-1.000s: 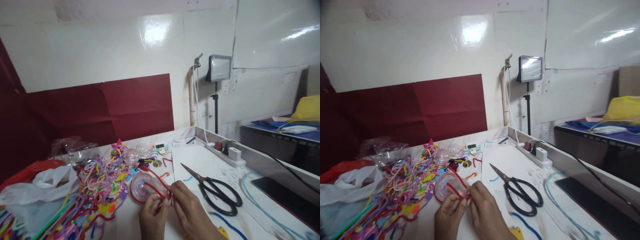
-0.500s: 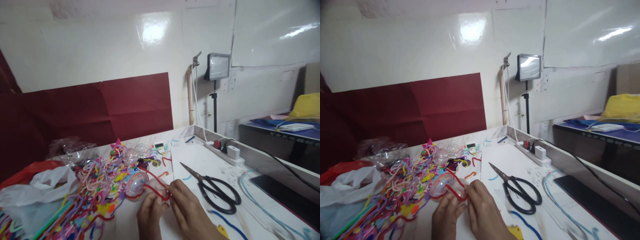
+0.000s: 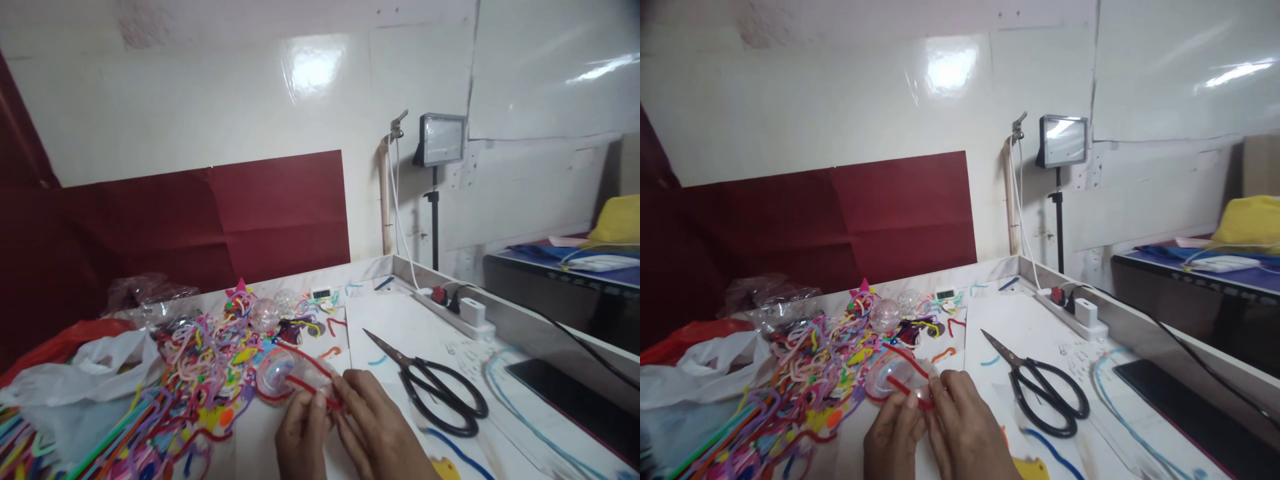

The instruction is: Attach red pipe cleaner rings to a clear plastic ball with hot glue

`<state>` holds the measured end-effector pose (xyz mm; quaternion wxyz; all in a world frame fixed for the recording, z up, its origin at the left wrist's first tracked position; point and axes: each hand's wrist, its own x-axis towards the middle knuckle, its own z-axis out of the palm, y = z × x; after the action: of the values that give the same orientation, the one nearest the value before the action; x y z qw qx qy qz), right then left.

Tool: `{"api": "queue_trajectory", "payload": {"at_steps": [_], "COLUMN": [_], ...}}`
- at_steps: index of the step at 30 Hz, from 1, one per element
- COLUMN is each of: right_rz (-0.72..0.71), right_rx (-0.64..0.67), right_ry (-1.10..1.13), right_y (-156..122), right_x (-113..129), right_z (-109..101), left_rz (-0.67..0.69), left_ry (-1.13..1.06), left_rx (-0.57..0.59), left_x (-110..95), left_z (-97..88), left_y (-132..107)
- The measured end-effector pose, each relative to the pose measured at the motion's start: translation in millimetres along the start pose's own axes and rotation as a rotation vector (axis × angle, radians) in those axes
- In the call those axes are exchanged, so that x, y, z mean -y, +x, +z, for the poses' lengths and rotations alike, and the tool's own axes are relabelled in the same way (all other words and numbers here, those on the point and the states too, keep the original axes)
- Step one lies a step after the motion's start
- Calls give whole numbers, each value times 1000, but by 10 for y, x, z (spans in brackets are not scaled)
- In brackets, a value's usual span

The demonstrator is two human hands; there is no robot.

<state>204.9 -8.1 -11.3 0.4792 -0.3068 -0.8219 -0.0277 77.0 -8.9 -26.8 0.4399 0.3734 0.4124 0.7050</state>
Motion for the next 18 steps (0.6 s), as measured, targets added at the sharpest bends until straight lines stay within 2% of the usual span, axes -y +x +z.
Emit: {"api": "queue_trajectory", "payload": {"at_steps": [5, 12, 18], "right_rz": [-162, -246, -245], "right_rx": [-85, -265, -273], "right_ry": [-224, -384, -433], "right_y": [-107, -127, -166], "right_x": [-126, -146, -192], "right_z": [122, 132, 126], "left_rz": [121, 130, 89], "left_ry": [114, 112, 72], "left_rx": [-51, -85, -26], "left_x": [107, 121, 112], "left_z": [57, 149, 214], "left_y": [-75, -192, -263]}}
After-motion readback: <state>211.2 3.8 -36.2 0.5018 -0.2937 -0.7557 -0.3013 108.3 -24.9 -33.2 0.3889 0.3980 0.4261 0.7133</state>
